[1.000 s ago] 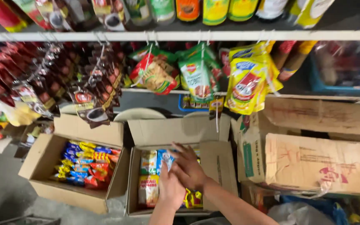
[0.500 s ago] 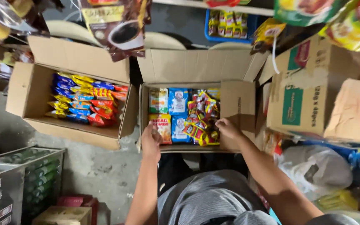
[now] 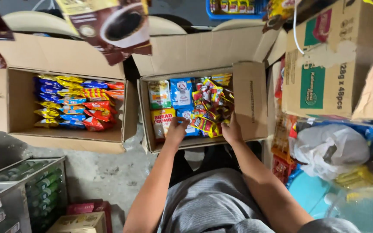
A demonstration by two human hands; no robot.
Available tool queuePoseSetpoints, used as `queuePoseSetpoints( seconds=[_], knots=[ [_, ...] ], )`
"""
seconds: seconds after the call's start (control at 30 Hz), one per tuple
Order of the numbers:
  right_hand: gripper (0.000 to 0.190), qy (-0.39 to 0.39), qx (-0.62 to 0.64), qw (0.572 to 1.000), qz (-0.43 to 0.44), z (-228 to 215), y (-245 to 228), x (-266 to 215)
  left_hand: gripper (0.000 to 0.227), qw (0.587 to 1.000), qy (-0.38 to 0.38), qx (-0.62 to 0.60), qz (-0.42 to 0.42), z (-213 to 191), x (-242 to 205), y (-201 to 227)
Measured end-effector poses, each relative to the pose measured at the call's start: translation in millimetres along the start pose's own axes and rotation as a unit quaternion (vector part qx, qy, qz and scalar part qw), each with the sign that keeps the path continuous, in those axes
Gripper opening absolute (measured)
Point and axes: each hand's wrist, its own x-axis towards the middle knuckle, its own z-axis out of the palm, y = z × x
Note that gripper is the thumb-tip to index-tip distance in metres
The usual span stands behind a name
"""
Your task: Taking small product packets from cardboard boxes and organizing them on grocery store shelves.
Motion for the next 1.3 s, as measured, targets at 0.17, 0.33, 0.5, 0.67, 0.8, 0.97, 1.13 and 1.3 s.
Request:
queuePoseSetpoints(
  seconds=[0.17, 0.33, 0.5, 0.67, 0.8, 0.97, 1.13, 1.3],
  knots=[
    [0.077, 0.111, -0.059, 0.992, -0.003, -72.0, -41.4, -20.3, 0.032, 0.999, 0.013, 0.025, -0.021, -1.6, 25.6, -32.0],
    [0.067, 0.219, -0.067, 0.963, -0.144, -111.1, 39.3, 31.1, 0.038, 0.997, 0.007, 0.051, -0.063, 16.6, 73.6, -96.3],
    [0.025, 0.005, 0.014, 0.995, -0.099, -98.2, 126.5, 111.4, 0.045, 0.955, 0.052, 0.291, 0.014, 53.1, 115.6, -134.6],
    [0.021, -0.008, -0.024, 0.996, -0.085, -76.9, 149.9, 124.1, 0.050, 0.942, -0.012, 0.331, 0.055, 106.3, 106.1, -126.7],
    [0.025, 0.034, -0.005, 0.999, -0.038, -41.6, 226.6, 133.6, 0.061, 0.924, -0.035, 0.382, 0.001, 156.0, 94.3, -116.3],
    [0.038, -0.019, 0.129, 0.989, 0.062, -32.3, 246.2, 129.5, 0.066, 0.919, -0.035, 0.393, 0.013, 191.3, 90.6, -112.8],
    [0.030, -0.051, 0.339, 0.933, 0.107, -22.9, 255.5, 134.3, 0.073, 0.888, 0.000, 0.460, 0.007, 191.1, 135.9, -183.7],
    [0.028, -0.125, 0.220, 0.929, 0.271, -66.1, 164.1, 100.9, 0.047, 0.926, -0.050, 0.365, 0.084, 177.6, 76.9, -104.6]
  ],
)
